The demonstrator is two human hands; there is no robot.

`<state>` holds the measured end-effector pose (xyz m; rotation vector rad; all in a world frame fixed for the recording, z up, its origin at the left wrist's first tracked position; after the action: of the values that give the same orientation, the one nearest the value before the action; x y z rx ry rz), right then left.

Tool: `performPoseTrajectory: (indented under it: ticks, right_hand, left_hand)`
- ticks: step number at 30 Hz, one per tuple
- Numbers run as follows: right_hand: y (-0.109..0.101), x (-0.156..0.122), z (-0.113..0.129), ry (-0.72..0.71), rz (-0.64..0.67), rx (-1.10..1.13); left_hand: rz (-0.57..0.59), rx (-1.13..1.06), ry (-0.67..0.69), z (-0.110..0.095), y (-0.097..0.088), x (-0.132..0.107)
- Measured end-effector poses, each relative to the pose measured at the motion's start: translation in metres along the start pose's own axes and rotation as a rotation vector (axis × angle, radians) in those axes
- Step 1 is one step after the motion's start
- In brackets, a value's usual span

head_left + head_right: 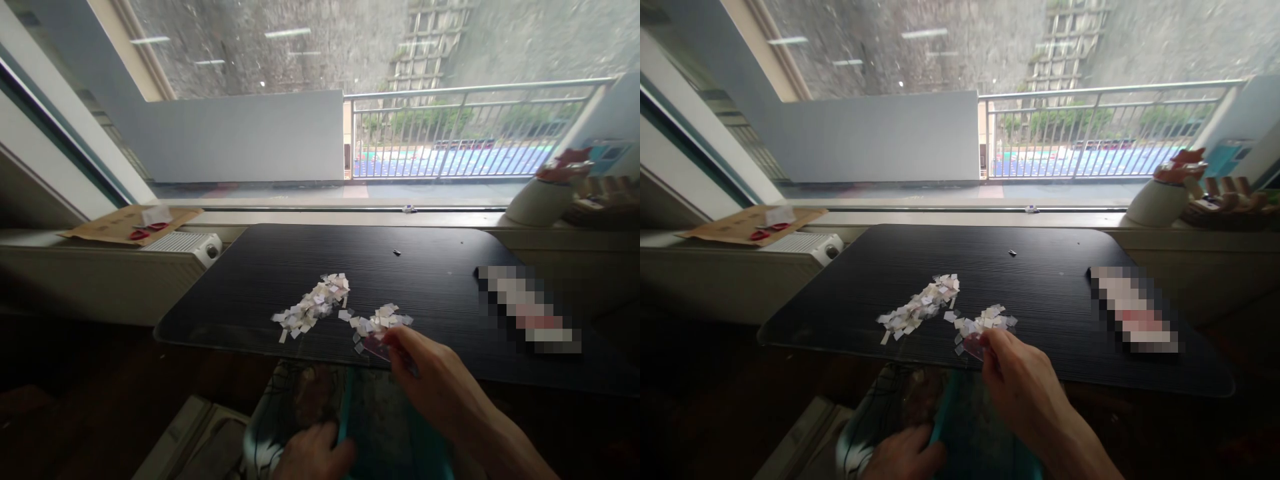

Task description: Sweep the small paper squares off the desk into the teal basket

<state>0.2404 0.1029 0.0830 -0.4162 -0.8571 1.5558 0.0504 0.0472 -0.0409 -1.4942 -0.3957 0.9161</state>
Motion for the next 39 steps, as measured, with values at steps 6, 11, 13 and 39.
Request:
performPoseTrajectory:
  ticks: [6, 11, 13, 39]
  right_hand:
    - [0.0, 0.0, 0.001, 0.008, -0.052, -0.064]
    - [0.006, 0.001, 0.006, -0.042, -0.009, -0.039]
    - [0.007, 0.005, 0.008, -0.041, -0.031, -0.072]
    - [0.009, -0.007, 0.016, -0.094, 0.036, 0.018]
  left_hand:
    - [-0.201, -0.033, 0.073, -0.017, -0.036, 0.01]
    - [-0.357, -0.014, 0.098, -0.021, -0.049, 0.009]
    - [-0.373, -0.004, 0.099, -0.021, -0.049, 0.009]
    - [-0.428, -0.04, 0.081, -0.012, -0.053, 0.005]
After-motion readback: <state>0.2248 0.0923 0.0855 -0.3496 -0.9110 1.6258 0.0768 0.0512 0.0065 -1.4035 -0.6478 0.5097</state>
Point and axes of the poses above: each hand's wrist, its own x-axis towards the middle knuckle, its own y-axis out of the palm, z = x × y, the point moved 4 cm from there along x, towards the middle knuckle, and after that the axes turned 9 degrees about x, right-handed, at the moved point
